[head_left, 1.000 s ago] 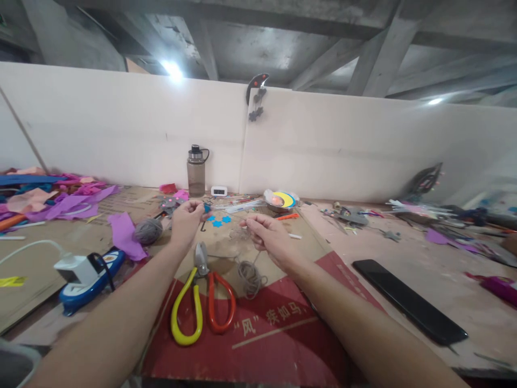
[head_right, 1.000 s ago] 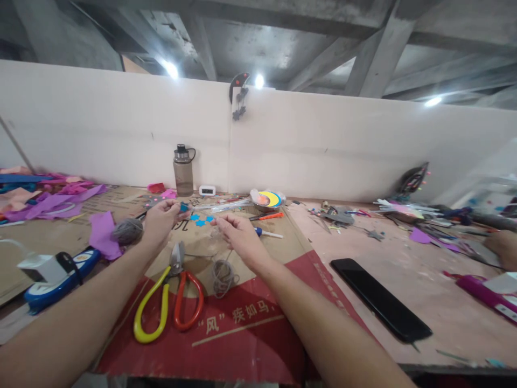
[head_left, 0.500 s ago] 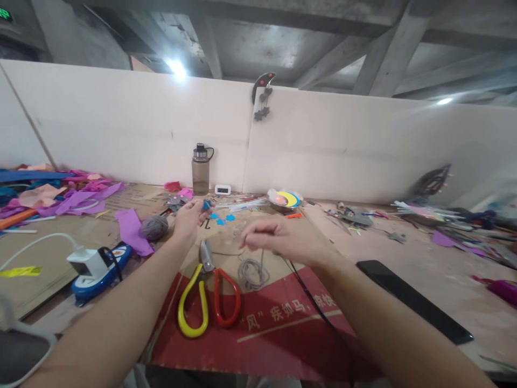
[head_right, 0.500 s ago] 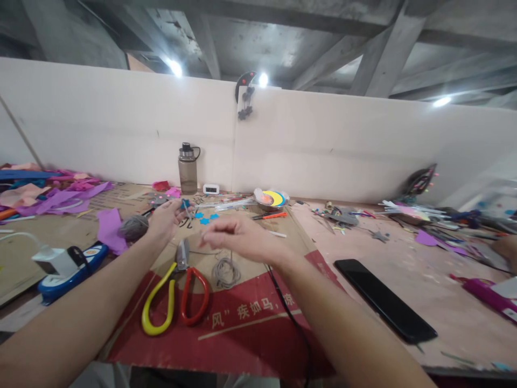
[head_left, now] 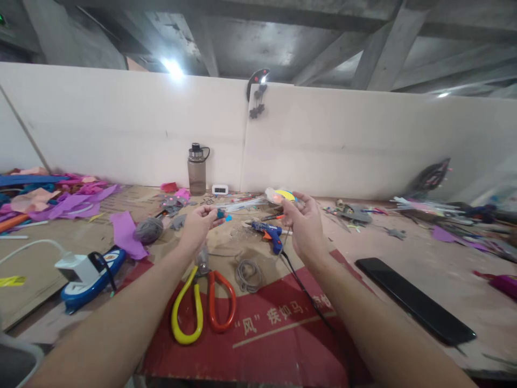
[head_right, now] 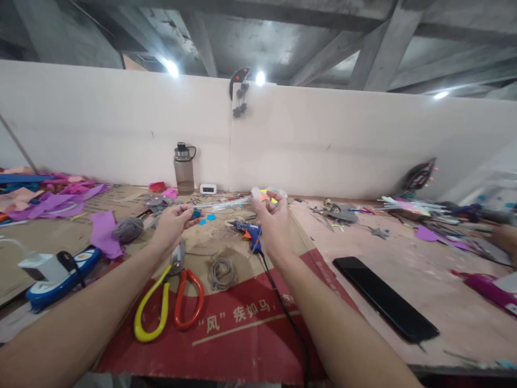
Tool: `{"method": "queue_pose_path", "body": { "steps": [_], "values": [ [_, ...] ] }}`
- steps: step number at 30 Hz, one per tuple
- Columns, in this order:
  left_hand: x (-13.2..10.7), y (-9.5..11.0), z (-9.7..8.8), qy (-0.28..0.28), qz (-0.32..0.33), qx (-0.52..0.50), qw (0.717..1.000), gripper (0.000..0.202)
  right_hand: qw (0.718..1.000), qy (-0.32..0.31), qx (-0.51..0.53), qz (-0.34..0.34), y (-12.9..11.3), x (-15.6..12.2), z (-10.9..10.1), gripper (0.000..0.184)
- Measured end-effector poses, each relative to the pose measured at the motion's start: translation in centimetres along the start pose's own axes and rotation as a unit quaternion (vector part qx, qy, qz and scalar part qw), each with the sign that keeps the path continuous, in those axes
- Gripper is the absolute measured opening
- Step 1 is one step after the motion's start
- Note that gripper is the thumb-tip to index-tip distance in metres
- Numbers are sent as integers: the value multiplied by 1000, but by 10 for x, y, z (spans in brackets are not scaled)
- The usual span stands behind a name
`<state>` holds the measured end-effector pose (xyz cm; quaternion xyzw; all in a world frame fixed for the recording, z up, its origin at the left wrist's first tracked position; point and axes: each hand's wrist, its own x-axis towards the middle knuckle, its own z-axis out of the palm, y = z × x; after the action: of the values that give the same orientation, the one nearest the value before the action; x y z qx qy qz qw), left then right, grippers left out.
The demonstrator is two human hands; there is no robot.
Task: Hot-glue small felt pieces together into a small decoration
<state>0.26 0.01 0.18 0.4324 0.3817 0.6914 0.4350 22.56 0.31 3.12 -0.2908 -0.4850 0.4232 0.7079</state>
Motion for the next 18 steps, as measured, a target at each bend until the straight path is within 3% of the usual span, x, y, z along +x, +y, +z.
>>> {"method": "queue_pose_path", "body": {
  "steps": [2,4,7,9,10,12,13,15,18],
  "values": [
    [1,3,-1,32,16,-28,999,20,998,30,48,5,-5,3,-3,36],
    [4,8,-2,83,43,-63,994,18,996,14,83,14,-10,2,-3,28],
    [11,20,-9,155,97,-105,978,11,993,-82,80,29,-19,-7,0,18],
    [16,27,-16,174,122,-129,969,6,979,-199,22,47,-24,-15,2,14],
    [19,30,-20,179,128,-143,965,3,957,-282,-25,64,-27,-19,4,13],
    [24,34,-27,196,130,-176,956,4,878,-448,-145,88,-29,-25,5,16],
    [25,34,-29,204,124,-186,953,5,838,-499,-205,79,-29,-26,6,17],
    [28,33,-30,210,105,-196,952,7,799,-522,-296,19,-27,-26,5,24],
    [29,30,-28,196,83,-201,956,8,793,-496,-351,-41,-24,-21,0,40]
  ]
}}
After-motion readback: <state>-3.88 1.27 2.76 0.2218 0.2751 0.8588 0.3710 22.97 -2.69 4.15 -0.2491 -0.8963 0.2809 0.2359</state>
